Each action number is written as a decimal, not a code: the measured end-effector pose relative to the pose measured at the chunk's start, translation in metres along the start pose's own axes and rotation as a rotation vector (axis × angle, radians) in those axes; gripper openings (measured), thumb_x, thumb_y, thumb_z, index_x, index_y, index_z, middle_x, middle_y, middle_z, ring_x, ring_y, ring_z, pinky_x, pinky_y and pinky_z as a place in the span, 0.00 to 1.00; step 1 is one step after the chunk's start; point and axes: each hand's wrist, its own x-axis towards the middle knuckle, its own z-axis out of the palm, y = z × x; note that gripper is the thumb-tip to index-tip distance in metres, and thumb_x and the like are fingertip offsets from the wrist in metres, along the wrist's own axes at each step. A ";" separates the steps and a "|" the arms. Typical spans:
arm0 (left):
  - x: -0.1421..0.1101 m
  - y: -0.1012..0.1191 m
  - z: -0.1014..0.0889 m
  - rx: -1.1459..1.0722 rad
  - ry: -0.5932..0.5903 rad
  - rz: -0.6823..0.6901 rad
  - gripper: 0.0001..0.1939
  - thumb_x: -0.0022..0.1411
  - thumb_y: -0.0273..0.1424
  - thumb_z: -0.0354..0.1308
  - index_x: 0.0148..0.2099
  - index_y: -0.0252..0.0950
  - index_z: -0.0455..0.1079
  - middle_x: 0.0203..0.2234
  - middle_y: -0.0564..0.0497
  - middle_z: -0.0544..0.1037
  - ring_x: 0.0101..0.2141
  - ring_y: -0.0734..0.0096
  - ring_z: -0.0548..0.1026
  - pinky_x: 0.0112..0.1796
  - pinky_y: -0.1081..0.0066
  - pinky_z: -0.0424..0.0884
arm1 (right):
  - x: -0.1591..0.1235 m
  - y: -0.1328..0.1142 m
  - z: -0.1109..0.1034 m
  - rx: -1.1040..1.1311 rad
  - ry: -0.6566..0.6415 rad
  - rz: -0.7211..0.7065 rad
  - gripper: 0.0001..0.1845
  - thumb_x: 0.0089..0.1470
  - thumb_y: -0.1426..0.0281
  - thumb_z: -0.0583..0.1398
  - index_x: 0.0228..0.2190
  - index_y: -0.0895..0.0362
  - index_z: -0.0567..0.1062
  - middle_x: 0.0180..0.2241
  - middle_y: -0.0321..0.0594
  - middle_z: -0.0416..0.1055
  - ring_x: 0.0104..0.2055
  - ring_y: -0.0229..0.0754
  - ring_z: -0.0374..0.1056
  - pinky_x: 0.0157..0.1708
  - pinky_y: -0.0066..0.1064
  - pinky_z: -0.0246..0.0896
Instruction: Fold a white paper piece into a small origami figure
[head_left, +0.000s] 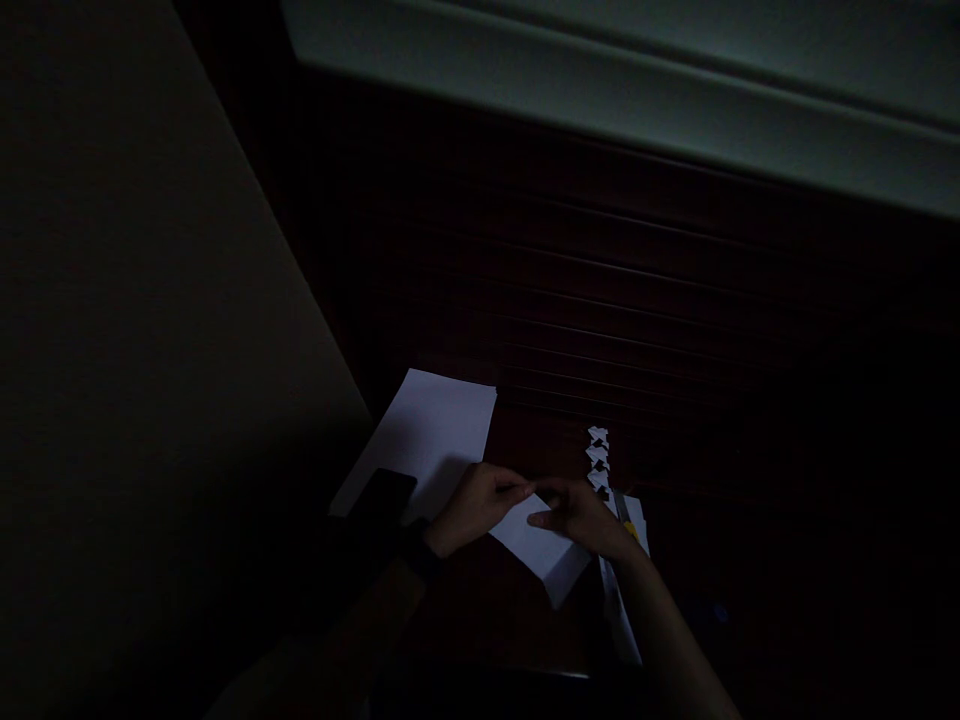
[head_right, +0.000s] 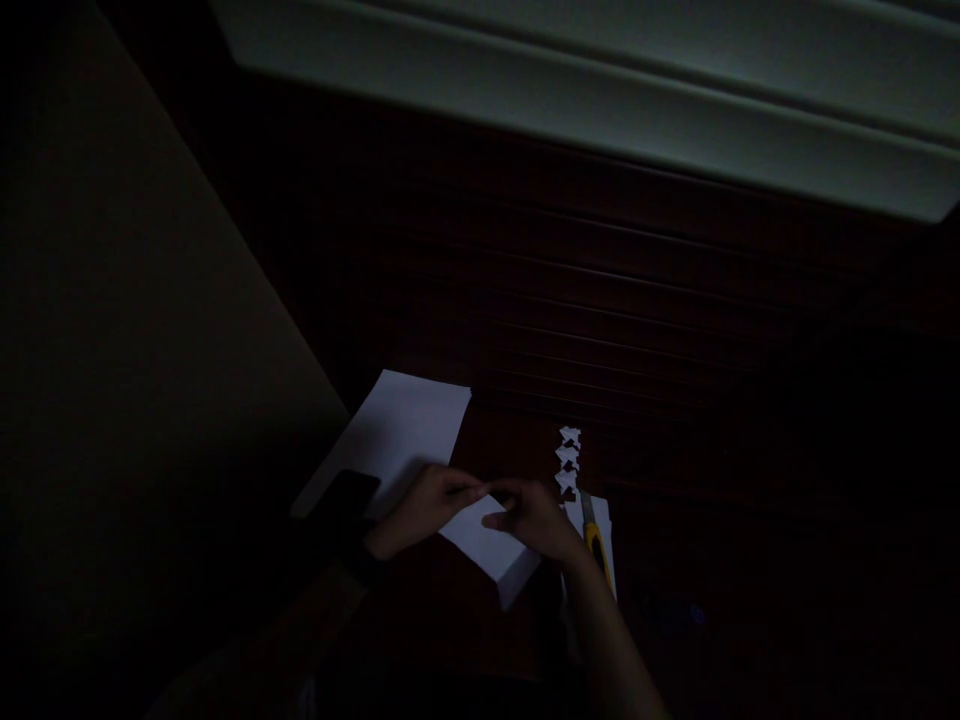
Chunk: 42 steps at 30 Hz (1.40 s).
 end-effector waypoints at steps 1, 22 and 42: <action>0.001 0.002 0.000 -0.014 0.046 0.000 0.16 0.58 0.39 0.49 0.34 0.35 0.74 0.28 0.51 0.78 0.30 0.68 0.73 0.31 0.74 0.66 | 0.000 0.001 0.001 -0.011 -0.001 0.018 0.21 0.37 0.66 0.66 0.38 0.56 0.74 0.22 0.34 0.72 0.22 0.37 0.65 0.21 0.25 0.56; -0.001 0.004 -0.024 -0.329 -0.077 -0.261 0.13 0.51 0.37 0.57 0.32 0.31 0.71 0.23 0.51 0.73 0.23 0.74 0.68 0.23 0.76 0.59 | -0.004 -0.005 -0.010 0.361 0.246 0.109 0.12 0.42 0.63 0.64 0.25 0.61 0.75 0.20 0.38 0.72 0.22 0.38 0.67 0.24 0.27 0.59; -0.008 0.022 -0.032 -0.575 -0.262 -0.344 0.24 0.47 0.33 0.60 0.49 0.33 0.69 0.32 0.44 0.76 0.26 0.69 0.72 0.25 0.73 0.61 | -0.015 -0.015 -0.019 0.430 -0.044 0.075 0.18 0.45 0.66 0.61 0.41 0.58 0.74 0.30 0.42 0.75 0.29 0.44 0.71 0.34 0.37 0.64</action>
